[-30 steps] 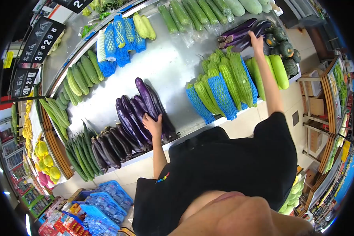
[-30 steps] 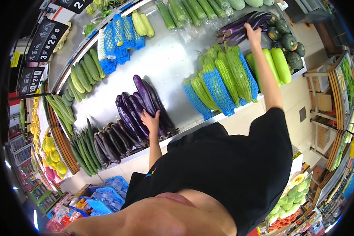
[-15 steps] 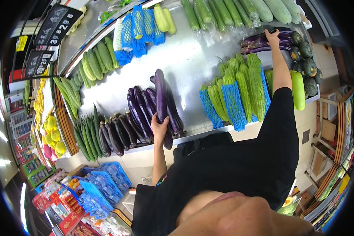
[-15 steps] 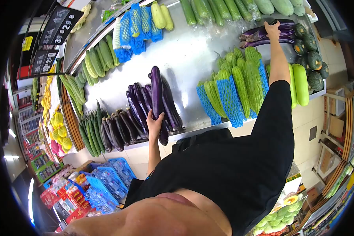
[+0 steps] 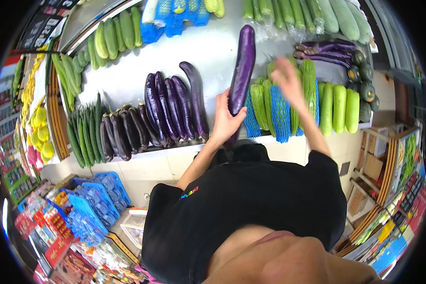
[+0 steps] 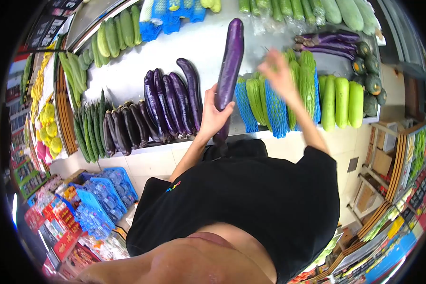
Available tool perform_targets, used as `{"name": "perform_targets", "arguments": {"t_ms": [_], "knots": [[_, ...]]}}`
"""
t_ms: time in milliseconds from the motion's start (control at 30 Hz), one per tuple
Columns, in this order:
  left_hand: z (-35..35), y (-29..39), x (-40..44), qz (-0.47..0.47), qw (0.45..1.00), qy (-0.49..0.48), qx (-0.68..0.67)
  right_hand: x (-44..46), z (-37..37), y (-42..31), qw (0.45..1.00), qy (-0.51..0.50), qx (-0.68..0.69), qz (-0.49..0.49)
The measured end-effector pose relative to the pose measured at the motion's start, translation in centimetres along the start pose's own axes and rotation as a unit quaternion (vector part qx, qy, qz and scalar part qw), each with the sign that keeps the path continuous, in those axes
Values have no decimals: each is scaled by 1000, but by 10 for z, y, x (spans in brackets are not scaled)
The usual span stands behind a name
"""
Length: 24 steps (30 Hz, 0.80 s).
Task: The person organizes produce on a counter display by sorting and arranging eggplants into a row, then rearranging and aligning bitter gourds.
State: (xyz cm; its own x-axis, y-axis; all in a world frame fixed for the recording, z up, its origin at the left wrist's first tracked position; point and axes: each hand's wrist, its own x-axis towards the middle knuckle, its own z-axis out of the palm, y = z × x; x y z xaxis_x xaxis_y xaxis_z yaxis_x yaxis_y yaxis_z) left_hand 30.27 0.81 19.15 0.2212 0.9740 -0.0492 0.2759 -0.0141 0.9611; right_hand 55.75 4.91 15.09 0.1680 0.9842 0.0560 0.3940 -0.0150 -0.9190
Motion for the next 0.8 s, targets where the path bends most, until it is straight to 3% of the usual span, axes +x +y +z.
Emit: {"name": "perform_targets", "arguments": {"t_ms": [33,67,167,200,233,333,400,467,500,600,700,800], "knots": [[3,9,-2,11,999,-34,-1,-34,35,-29,997,-26,70,4],[3,20,-5,10,997,-76,7,-58,55,-66,946,-98,259,170],[-14,30,-9,83,982,-171,16,-84,83,-72,902,35,385,192],[-25,34,-6,98,975,-196,-41,-82,77,-78,888,62,409,202],[-37,28,-4,111,980,-162,18,-76,65,-88,881,99,414,205],[-67,-44,12,103,987,5,126,-52,5,-79,906,178,335,190],[-81,-103,15,21,965,78,250,-26,-43,-59,929,241,250,132],[-84,-171,4,-52,955,60,286,8,-92,-19,919,318,199,124],[-78,-200,-5,-42,936,59,343,25,-114,-1,910,354,181,115],[-54,-192,-26,-30,896,45,440,81,-187,74,881,426,172,110],[-38,-189,-34,-65,876,57,474,133,-249,172,838,517,-16,177],[-26,-192,-36,-95,860,72,496,157,-251,186,800,551,-46,234]]}}
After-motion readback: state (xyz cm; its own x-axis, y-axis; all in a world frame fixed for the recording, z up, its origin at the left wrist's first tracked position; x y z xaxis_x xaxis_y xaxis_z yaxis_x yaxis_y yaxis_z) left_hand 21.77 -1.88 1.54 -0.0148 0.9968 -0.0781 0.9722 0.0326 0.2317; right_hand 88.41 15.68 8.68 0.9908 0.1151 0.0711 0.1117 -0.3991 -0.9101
